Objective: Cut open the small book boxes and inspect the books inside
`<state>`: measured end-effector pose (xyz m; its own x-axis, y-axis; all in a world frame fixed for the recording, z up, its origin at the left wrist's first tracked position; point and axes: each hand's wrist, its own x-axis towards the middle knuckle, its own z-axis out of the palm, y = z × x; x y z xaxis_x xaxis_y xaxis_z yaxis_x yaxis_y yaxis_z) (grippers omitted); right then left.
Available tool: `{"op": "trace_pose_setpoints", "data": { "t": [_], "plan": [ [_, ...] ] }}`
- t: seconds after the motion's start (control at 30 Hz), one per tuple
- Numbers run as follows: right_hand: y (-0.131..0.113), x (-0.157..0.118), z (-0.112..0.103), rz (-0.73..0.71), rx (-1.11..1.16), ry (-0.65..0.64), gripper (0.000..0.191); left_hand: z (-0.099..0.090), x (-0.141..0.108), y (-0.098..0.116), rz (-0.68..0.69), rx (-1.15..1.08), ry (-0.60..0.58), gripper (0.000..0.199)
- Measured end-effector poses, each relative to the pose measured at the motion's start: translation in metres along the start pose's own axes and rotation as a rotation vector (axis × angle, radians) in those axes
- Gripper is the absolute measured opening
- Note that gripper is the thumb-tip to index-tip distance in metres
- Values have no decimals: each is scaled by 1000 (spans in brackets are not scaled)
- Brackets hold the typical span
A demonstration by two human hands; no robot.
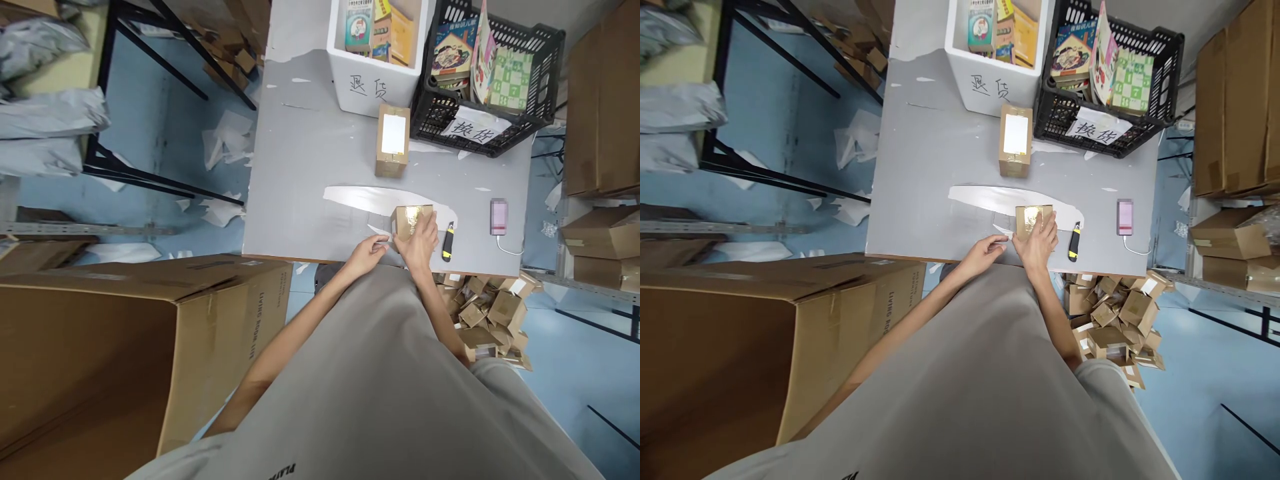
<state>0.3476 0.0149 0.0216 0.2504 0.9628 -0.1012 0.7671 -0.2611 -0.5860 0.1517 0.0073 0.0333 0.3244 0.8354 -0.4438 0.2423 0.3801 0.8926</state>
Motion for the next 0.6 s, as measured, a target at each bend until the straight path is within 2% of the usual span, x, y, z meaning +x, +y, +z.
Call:
{"op": "trace_pose_setpoints", "data": {
  "t": [0.1, 0.2, 0.27, 0.37, 0.43, 0.6],
  "plan": [
    [-2, 2, -3, -44, 246, -67, 108, -9, 10, -14, -93, -8, 109, 48],
    [6, 8, 4, -44, 427, -142, 110, -26, 17, -32, -228, -6, 398, 50],
    [14, 14, 18, -1, 548, -207, 107, -40, 15, -43, -301, -61, 534, 47],
    [29, 18, 47, 121, 718, -324, 106, -57, 6, -56, -382, -182, 531, 39],
    [37, 17, 63, 169, 747, -390, 105, -62, -1, -61, -410, -208, 513, 33],
    [50, 14, 76, 163, 709, -530, 113, -60, -12, -68, -421, -224, 520, 35]
  ]
}}
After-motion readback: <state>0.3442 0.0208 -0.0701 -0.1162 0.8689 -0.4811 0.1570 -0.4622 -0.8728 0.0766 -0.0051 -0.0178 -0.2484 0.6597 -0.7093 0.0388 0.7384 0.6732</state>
